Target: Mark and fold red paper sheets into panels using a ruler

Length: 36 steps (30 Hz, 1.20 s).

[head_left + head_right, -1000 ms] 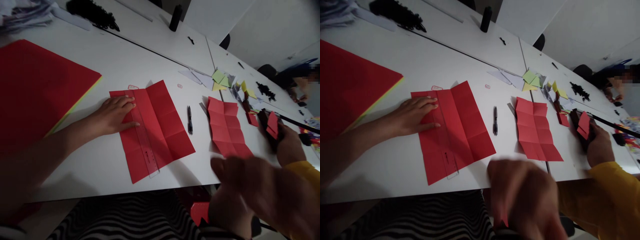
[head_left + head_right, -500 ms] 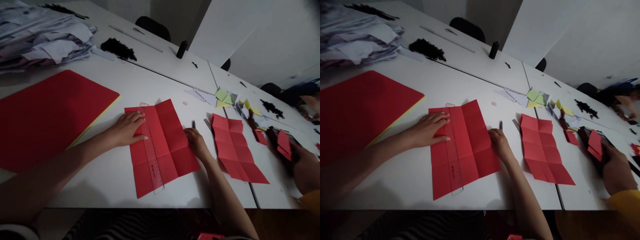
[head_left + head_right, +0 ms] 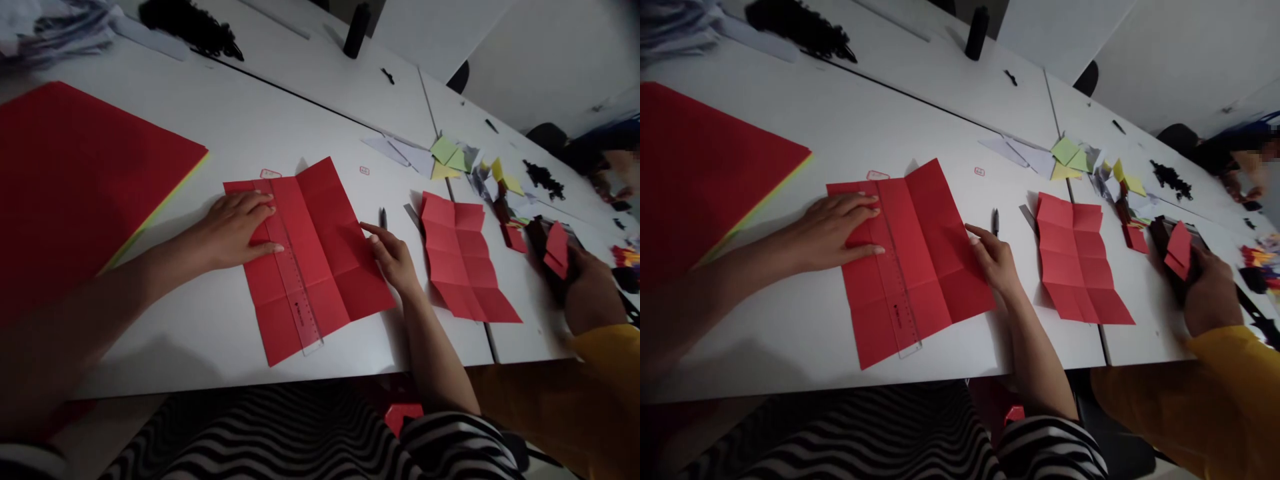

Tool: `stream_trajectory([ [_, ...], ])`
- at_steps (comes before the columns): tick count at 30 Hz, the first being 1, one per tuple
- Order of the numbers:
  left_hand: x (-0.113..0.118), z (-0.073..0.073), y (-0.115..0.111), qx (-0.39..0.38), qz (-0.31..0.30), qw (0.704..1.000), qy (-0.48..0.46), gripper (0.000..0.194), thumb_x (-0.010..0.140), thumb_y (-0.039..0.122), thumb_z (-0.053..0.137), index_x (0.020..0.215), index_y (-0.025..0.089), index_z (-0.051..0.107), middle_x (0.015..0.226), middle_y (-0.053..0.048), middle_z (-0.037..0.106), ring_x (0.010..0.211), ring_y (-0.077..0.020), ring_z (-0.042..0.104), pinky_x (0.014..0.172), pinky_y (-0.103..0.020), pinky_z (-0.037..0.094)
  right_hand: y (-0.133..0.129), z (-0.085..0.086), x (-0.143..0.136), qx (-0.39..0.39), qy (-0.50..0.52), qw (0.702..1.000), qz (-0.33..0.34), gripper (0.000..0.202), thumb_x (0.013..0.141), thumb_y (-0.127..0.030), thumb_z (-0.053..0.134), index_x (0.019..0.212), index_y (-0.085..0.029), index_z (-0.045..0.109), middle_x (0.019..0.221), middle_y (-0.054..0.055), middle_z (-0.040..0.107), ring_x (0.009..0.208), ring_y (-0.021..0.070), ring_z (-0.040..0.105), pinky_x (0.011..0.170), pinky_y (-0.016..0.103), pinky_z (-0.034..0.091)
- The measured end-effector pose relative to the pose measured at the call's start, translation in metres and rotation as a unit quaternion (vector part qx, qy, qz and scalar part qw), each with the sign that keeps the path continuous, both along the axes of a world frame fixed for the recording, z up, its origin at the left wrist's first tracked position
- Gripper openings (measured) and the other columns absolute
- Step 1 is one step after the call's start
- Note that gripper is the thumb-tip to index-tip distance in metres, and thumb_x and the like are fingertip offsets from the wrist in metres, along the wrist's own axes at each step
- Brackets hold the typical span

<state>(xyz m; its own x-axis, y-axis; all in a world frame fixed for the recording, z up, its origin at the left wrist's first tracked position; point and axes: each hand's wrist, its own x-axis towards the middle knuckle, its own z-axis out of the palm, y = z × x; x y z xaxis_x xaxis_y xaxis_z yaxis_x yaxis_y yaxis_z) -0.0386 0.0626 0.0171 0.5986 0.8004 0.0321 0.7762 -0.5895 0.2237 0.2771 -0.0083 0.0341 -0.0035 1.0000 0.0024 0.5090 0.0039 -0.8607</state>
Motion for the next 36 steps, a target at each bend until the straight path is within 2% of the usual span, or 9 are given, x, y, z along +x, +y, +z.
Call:
stream_trajectory([
  [3, -0.001, -0.002, 0.001, -0.001, -0.005, 1.0, 0.002, 0.067, 0.091, 0.062, 0.044, 0.136, 0.011, 0.042, 0.149, -0.013, 0.035, 0.136, -0.0291, 0.031, 0.112, -0.045, 0.025, 0.001, -0.001, -0.001, -0.034, 0.028, 0.999, -0.006, 0.055, 0.084, -0.054, 0.059, 0.131, -0.026, 0.058, 0.076, 0.0, 0.068, 0.066, 0.016, 0.058, 0.059, 0.03, 0.043],
  [8, -0.003, -0.006, 0.002, 0.007, -0.009, 1.0, -0.012, 0.069, 0.091, 0.062, 0.046, 0.136, 0.011, 0.042, 0.149, -0.014, 0.033, 0.136, -0.0306, 0.03, 0.112, -0.047, 0.025, 0.002, 0.0, -0.002, -0.059, 0.047, 0.997, 0.005, 0.058, 0.081, -0.053, 0.061, 0.132, -0.025, 0.057, 0.075, 0.0, 0.067, 0.064, 0.0149, 0.058, 0.055, 0.028, 0.043],
  [16, -0.002, -0.003, 0.001, 0.001, -0.006, 1.0, -0.008, 0.066, 0.092, 0.06, 0.046, 0.136, 0.011, 0.041, 0.148, -0.014, 0.035, 0.136, -0.0306, 0.031, 0.111, -0.047, 0.026, 0.002, 0.0, -0.002, -0.056, 0.043, 0.997, 0.009, 0.055, 0.084, -0.05, 0.06, 0.132, -0.024, 0.057, 0.072, -0.001, 0.066, 0.062, 0.0137, 0.056, 0.054, 0.028, 0.042],
  [25, -0.005, -0.012, 0.006, 0.004, -0.012, 1.0, -0.017, 0.072, 0.09, 0.064, 0.045, 0.137, 0.01, 0.042, 0.148, -0.015, 0.033, 0.137, -0.0313, 0.029, 0.111, -0.045, 0.023, 0.003, -0.002, -0.001, -0.054, 0.048, 0.997, 0.012, 0.053, 0.084, -0.046, 0.063, 0.131, -0.023, 0.057, 0.069, -0.002, 0.063, 0.059, 0.0102, 0.052, 0.052, 0.024, 0.039],
  [36, -0.004, -0.012, 0.005, -0.007, -0.013, 0.999, -0.03, 0.071, 0.09, 0.062, 0.046, 0.137, 0.009, 0.041, 0.148, -0.016, 0.033, 0.137, -0.0318, 0.029, 0.111, -0.047, 0.024, 0.003, -0.004, 0.0, -0.051, 0.055, 0.997, 0.015, 0.051, 0.085, -0.045, 0.063, 0.131, -0.023, 0.057, 0.067, -0.004, 0.06, 0.057, 0.009, 0.05, 0.05, 0.023, 0.038],
])
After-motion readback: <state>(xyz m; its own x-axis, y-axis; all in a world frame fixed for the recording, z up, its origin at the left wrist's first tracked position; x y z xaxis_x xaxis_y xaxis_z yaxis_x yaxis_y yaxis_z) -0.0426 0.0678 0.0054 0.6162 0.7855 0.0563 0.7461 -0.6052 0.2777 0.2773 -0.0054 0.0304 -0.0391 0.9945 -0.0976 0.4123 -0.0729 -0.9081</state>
